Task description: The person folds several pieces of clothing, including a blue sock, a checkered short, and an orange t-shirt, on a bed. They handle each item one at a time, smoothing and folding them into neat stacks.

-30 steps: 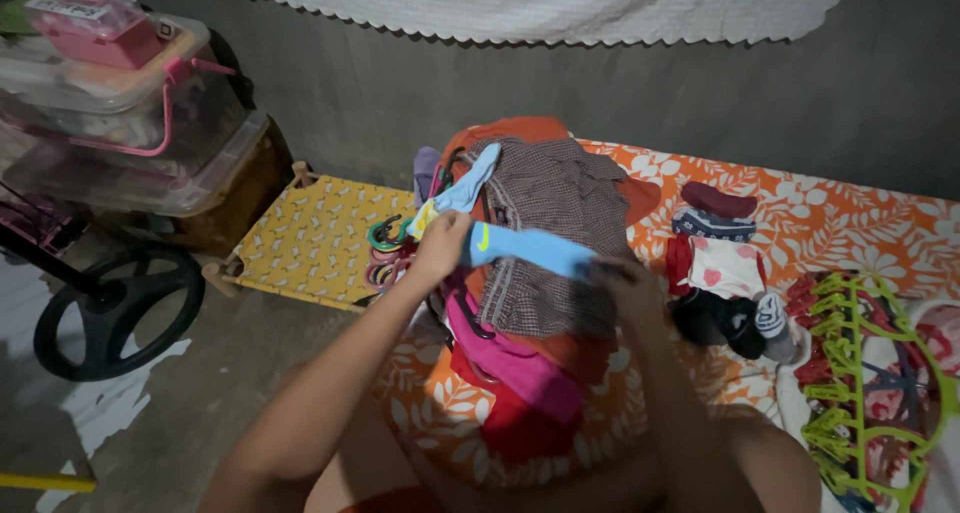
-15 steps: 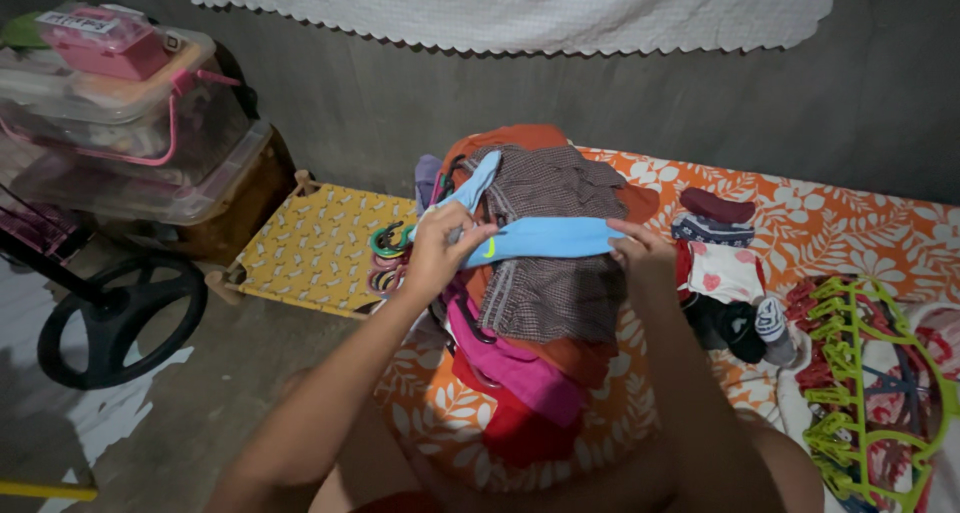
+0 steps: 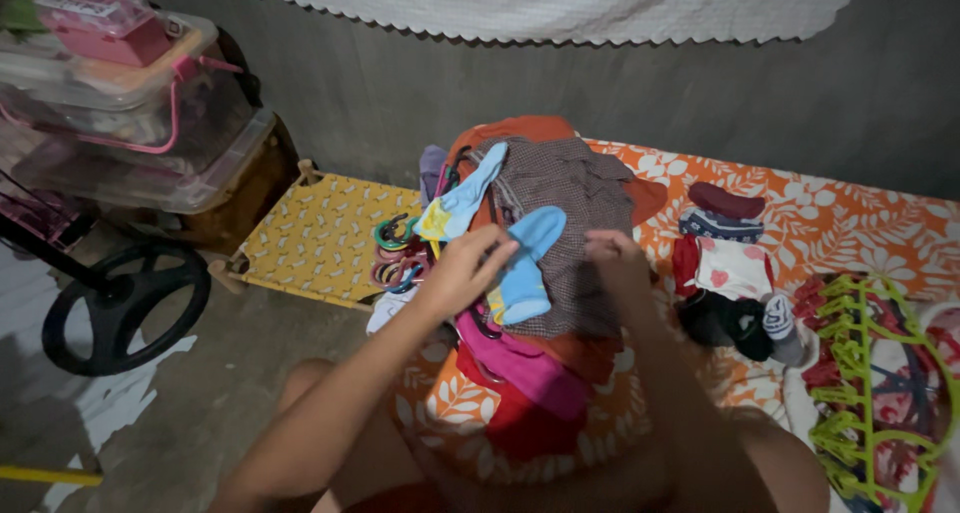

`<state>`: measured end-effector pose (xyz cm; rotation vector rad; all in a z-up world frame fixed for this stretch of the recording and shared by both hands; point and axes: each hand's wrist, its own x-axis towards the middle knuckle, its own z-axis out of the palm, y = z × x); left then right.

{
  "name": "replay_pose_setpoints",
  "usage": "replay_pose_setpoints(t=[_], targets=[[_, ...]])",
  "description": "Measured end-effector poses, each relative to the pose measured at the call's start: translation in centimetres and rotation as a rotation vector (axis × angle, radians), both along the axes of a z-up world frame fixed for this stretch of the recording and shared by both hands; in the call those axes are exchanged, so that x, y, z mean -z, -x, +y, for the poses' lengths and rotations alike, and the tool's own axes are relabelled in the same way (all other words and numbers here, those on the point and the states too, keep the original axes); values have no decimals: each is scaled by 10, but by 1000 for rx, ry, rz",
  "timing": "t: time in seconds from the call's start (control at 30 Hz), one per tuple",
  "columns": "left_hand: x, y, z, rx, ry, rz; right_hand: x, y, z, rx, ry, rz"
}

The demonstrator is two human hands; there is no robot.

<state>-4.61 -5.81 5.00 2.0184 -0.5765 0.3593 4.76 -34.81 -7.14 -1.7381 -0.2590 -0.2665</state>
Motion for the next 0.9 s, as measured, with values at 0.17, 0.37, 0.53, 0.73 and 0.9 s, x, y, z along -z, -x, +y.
replay_pose_setpoints(t=[0.17,0.37,0.53,0.73,0.9], targets=[[-9,11,12,166,-201,-133,-10,49,14,-76,-91,240],[19,6,6,192,-442,-197,-41,126,68,-207,52,340],[32,17,-21,229,-114,28,-49,132,84,-83,-135,334],[64,-18,-34,299,101,-70,-27,72,48,188,215,3],[119,-125,-16,-25,679,461,-75,51,21,31,243,-122]])
